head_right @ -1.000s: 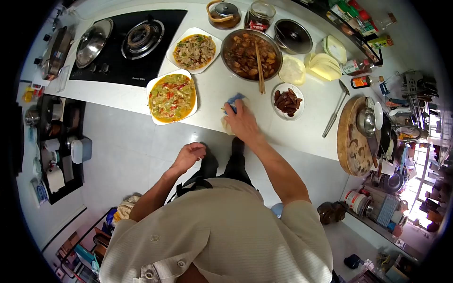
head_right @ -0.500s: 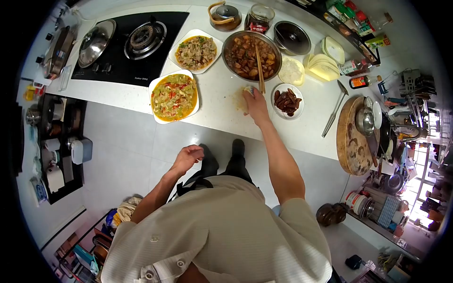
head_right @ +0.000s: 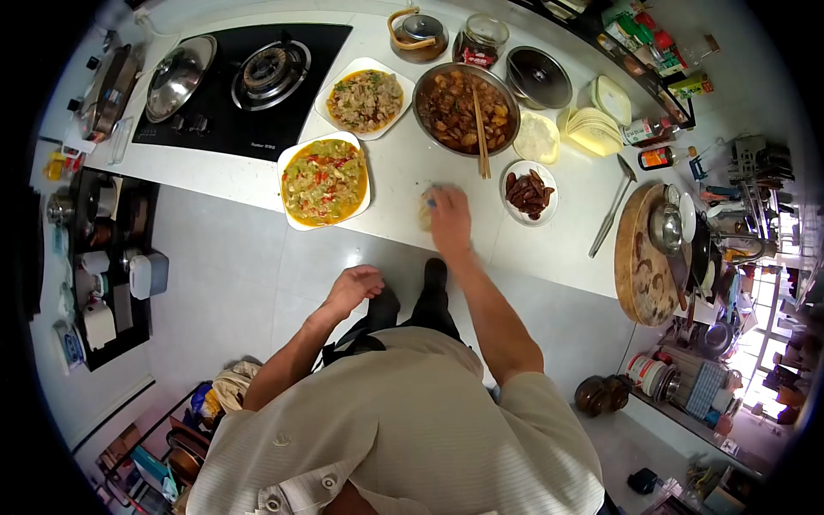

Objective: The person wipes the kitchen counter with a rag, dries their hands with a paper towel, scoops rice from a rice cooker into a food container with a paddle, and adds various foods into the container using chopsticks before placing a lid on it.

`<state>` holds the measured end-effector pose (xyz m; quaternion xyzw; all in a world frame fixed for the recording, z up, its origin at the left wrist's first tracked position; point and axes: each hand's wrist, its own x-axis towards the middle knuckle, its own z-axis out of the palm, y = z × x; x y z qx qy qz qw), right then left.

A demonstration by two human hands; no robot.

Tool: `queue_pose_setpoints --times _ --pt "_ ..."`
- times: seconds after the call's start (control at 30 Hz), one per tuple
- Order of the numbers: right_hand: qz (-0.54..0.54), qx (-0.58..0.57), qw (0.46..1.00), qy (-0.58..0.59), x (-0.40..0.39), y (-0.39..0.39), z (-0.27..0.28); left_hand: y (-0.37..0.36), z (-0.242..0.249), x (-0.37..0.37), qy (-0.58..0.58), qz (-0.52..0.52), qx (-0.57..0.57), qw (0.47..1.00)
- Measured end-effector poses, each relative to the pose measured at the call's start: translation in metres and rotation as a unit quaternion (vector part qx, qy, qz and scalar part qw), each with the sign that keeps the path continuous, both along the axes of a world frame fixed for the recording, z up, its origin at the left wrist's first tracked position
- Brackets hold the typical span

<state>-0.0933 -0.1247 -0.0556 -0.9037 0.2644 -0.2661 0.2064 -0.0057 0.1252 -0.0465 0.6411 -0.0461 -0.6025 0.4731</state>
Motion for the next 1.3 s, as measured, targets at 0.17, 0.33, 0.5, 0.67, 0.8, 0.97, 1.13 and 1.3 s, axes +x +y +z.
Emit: queue_pose_setpoints --times 0.17,0.33,0.5,0.67,0.8,0.97,1.13,1.3 --pt "0.120 0.043 0.991 0.027 0.038 -0.035 0.010 -0.025 -0.016 -0.006 0.079 0.018 -0.012 0.997" --pt "0.191 -0.070 0.978 0.052 0.023 -0.003 0.020 -0.042 -0.020 -0.021 0.110 0.026 -0.024 0.993" --pt "0.210 -0.132 0.969 0.014 0.001 0.000 0.023 -0.052 -0.020 -0.037 0.094 0.074 0.005 0.993" --pt "0.224 -0.099 0.969 0.019 -0.049 -0.014 0.023 -0.053 -0.022 -0.057 0.086 0.084 0.013 0.993" --pt "0.213 -0.097 0.972 0.035 -0.090 -0.032 0.020 -0.056 -0.021 -0.079 0.075 0.096 0.032 0.992" --pt "0.205 -0.104 0.973 0.024 -0.140 -0.058 0.020 -0.056 -0.020 -0.111 0.067 0.098 0.040 0.992" --pt "0.168 -0.136 0.976 0.030 -0.195 -0.093 0.018 -0.061 -0.022 -0.142 0.072 0.099 0.049 0.991" --pt "0.025 -0.047 0.997 -0.051 -0.208 -0.106 0.006 -0.066 -0.016 -0.161 0.043 0.087 0.055 0.994"
